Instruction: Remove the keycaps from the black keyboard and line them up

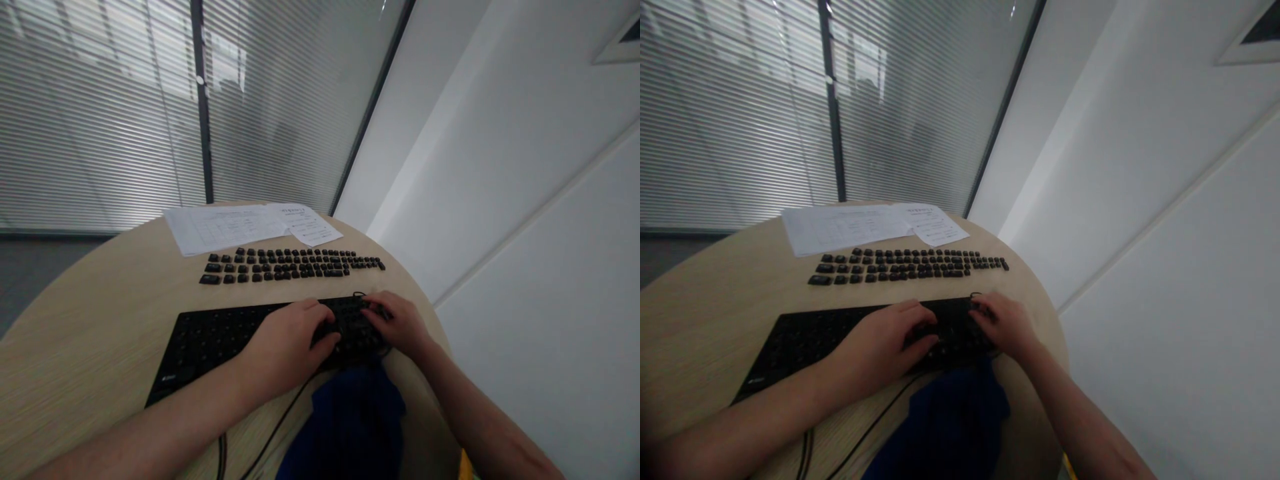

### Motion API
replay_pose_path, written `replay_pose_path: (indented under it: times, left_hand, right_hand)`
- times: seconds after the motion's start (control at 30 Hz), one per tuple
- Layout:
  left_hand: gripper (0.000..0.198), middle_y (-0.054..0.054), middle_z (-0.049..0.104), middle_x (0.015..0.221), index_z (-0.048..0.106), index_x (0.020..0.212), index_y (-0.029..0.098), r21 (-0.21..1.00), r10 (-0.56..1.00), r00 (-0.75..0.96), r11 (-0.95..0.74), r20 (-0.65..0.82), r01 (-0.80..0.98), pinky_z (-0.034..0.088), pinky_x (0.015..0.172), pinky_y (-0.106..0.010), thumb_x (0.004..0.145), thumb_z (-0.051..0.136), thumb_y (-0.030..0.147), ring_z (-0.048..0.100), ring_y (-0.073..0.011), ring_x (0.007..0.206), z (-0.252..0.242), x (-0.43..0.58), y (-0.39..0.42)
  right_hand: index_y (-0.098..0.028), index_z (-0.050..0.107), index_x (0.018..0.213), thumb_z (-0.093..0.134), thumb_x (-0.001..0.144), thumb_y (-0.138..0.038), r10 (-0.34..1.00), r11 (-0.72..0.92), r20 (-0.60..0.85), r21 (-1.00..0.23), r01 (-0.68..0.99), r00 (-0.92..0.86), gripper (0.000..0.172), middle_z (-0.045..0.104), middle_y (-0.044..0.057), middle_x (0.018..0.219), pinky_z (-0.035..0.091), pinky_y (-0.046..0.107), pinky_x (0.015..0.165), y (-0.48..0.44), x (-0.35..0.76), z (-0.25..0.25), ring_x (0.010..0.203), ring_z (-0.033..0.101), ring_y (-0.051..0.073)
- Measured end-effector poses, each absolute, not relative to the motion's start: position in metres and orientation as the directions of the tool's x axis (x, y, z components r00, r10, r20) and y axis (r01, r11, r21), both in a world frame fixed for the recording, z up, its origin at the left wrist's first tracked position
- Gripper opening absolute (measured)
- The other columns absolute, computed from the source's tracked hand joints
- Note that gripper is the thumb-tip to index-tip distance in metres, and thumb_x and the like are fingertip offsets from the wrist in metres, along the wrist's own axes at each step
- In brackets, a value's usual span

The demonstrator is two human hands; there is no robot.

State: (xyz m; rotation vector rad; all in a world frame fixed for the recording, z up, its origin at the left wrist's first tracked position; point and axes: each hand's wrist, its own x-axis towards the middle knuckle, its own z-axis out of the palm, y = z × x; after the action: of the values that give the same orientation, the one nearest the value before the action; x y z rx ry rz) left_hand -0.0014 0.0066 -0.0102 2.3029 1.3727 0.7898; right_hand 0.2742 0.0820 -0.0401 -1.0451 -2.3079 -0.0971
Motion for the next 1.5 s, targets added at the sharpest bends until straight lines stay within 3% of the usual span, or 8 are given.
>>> replay_pose_path:
  times: [0.1,0.37,0.7,1.07,1.2,1.37,1.43,1.5]
  left_hand:
    - [0.022,-0.008,0.073,0.092,0.074,0.09,0.019,0.414,0.883,0.403,-0.469,0.242,0.78,0.051,0.076,-0.037,0.097,0.057,0.032,0.069,-0.0255,0.084,-0.006,-0.013,0.015]
    - [0.021,-0.011,0.078,0.085,0.078,0.084,0.022,0.291,0.878,0.475,-0.472,0.067,0.832,0.054,0.072,-0.039,0.092,0.061,0.031,0.073,-0.0306,0.082,-0.008,-0.031,0.025]
    - [0.013,-0.012,0.079,0.091,0.074,0.092,0.021,0.285,0.855,0.517,-0.504,0.034,0.815,0.056,0.074,-0.04,0.09,0.065,0.031,0.076,-0.0333,0.087,-0.011,-0.033,0.023]
    - [0.018,-0.011,0.08,0.099,0.072,0.099,0.021,0.231,0.85,0.526,-0.506,-0.031,0.831,0.059,0.081,-0.044,0.094,0.061,0.035,0.076,-0.0343,0.095,-0.011,-0.034,0.025]
    - [0.018,-0.01,0.079,0.096,0.071,0.099,0.022,0.23,0.848,0.529,-0.509,-0.03,0.829,0.058,0.079,-0.042,0.095,0.061,0.037,0.076,-0.0332,0.093,-0.013,-0.034,0.025]
    - [0.019,-0.011,0.079,0.099,0.07,0.099,0.021,0.22,0.842,0.537,-0.515,-0.051,0.829,0.058,0.08,-0.044,0.097,0.059,0.036,0.076,-0.0337,0.094,-0.01,-0.032,0.026]
    - [0.019,-0.011,0.078,0.101,0.07,0.1,0.02,0.214,0.843,0.535,-0.513,-0.057,0.831,0.058,0.081,-0.044,0.096,0.059,0.036,0.075,-0.0338,0.095,-0.009,-0.031,0.026]
    - [0.02,-0.011,0.078,0.104,0.07,0.103,0.02,0.21,0.838,0.542,-0.521,-0.055,0.827,0.058,0.083,-0.044,0.096,0.06,0.036,0.075,-0.0334,0.097,-0.008,-0.029,0.025]
  right_hand:
    - [-0.022,0.079,0.109,0.073,0.09,-0.031,0.894,0.429,0.267,-0.278,0.86,-0.359,0.022,0.079,0.007,0.093,0.054,0.035,0.08,0.141,0.286,-0.034,0.084,0.07,0.023]
    - [-0.012,0.082,0.103,0.075,0.085,-0.025,0.956,0.294,0.097,-0.316,0.902,-0.278,0.023,0.078,0.007,0.082,0.049,0.028,0.068,0.226,0.289,-0.049,0.074,0.068,0.019]
    - [-0.011,0.081,0.114,0.072,0.089,-0.028,0.958,0.283,0.058,-0.329,0.901,-0.28,0.032,0.078,0.007,0.083,0.049,0.028,0.067,0.245,0.292,-0.061,0.068,0.066,0.017]
    - [-0.02,0.081,0.076,0.082,0.074,-0.024,0.962,0.273,0.153,-0.445,0.853,-0.228,0.005,0.076,0.003,0.071,0.051,0.029,0.068,0.246,0.284,-0.059,0.068,0.068,0.02]
    - [-0.02,0.081,0.082,0.079,0.079,-0.039,0.956,0.273,0.256,-0.594,0.757,-0.143,0.019,0.076,0.006,0.077,0.051,0.03,0.065,0.224,0.298,-0.044,0.066,0.066,0.02]
    - [-0.018,0.074,0.103,0.03,0.099,-0.071,0.943,0.266,0.33,-0.811,0.521,0.032,0.069,0.073,0.012,0.09,0.053,0.034,0.056,0.166,0.338,-0.036,0.063,0.064,0.02]
    - [-0.021,0.071,0.096,0.037,0.095,-0.075,0.95,0.276,0.3,-0.936,0.22,0.086,0.065,0.069,0.008,0.079,0.056,0.034,0.057,0.141,0.352,-0.039,0.065,0.065,0.02]
    - [-0.023,0.069,0.089,0.053,0.089,-0.076,0.977,0.2,0.191,-0.975,-0.097,0.091,0.055,0.056,0.0,0.06,0.049,0.029,0.047,0.121,0.359,-0.043,0.051,0.055,0.016]
